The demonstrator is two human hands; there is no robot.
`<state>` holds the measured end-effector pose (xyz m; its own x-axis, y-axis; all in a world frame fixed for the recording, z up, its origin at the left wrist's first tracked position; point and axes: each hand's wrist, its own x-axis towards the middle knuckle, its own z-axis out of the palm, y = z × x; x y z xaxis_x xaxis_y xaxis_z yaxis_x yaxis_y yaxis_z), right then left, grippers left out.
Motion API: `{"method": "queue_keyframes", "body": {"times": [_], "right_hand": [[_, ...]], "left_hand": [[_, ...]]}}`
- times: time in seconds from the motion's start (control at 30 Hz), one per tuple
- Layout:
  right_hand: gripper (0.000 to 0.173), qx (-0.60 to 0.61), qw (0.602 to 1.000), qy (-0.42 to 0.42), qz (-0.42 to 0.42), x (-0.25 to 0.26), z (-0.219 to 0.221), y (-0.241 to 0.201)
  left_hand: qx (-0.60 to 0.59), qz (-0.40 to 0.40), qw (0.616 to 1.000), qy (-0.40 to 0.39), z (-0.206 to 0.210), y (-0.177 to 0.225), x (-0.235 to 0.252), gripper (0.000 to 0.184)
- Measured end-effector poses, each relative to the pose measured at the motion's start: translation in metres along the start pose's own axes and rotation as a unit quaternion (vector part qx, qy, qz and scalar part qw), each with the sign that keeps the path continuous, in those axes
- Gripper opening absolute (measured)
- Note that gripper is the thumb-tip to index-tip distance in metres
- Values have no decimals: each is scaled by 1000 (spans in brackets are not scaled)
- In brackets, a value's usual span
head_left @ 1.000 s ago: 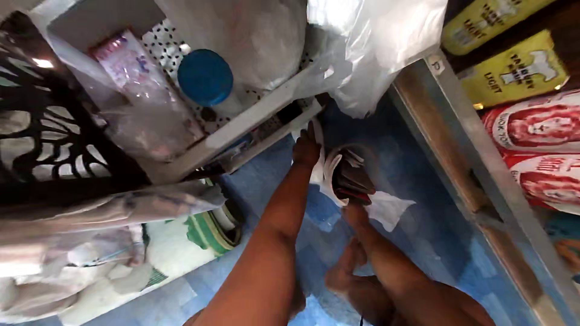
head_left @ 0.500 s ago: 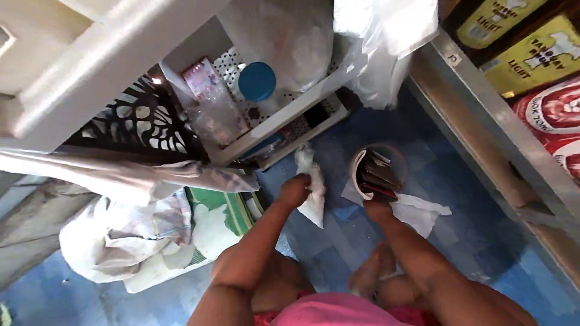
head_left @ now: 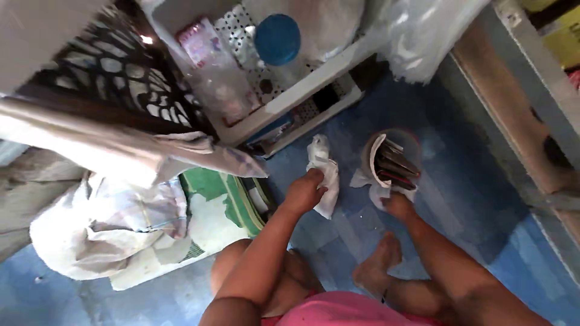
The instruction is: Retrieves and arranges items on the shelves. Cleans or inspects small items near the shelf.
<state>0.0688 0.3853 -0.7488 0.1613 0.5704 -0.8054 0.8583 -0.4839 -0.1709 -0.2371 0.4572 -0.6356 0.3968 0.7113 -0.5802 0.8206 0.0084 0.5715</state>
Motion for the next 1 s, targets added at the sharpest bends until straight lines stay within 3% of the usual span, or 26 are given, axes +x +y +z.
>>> {"method": "queue_keyframes", "body": {"times": [0.07,0.2,0.27,0.33,0.4,0.47,0.6,0.7,0.77,0.83,0.93,1.0], "right_hand": [[47,102,987,82,-93,-24,-6,-51],[29,246,874,246,-339,-73,-11,-129],[30,257,831,275,-410,-91,-16,-154],[31,221,856,203,-420,-99,-26,-168],[32,142,923,47,-355,-90,-38,-175],[33,60,951,-102,-287,-64,-43,-169],[30,-200,885,-281,-314,-37,-24,-156],[38,-286,853,-317,-300,-39,-22,-170],[34,-228,865,-316,-315,-41,-33,-178],[29,-90,892,-296,-331,-52,-48,-178],[31,191,919,-192,-286,-73,-32,-152],[34,334,907,-134,-221,-95,-15,-133]], "left_hand": [[-4,18,1000,-20,-1,0,-1,37],[24,55,996,-65,6,6,-3,33],[4,52,998,-44,8,10,-12,35],[-4,86,996,-9,12,8,-18,35],[17,132,991,-9,14,3,-20,30],[29,192,981,9,23,-6,-19,27],[64,307,948,55,36,-7,-24,17],[-24,285,957,41,35,-6,-31,18],[-114,209,971,12,23,-8,-34,26],[-163,145,976,0,11,-10,-34,33],[-132,76,988,2,1,-18,-27,38],[-76,44,996,1,1,-24,-19,41]]}}
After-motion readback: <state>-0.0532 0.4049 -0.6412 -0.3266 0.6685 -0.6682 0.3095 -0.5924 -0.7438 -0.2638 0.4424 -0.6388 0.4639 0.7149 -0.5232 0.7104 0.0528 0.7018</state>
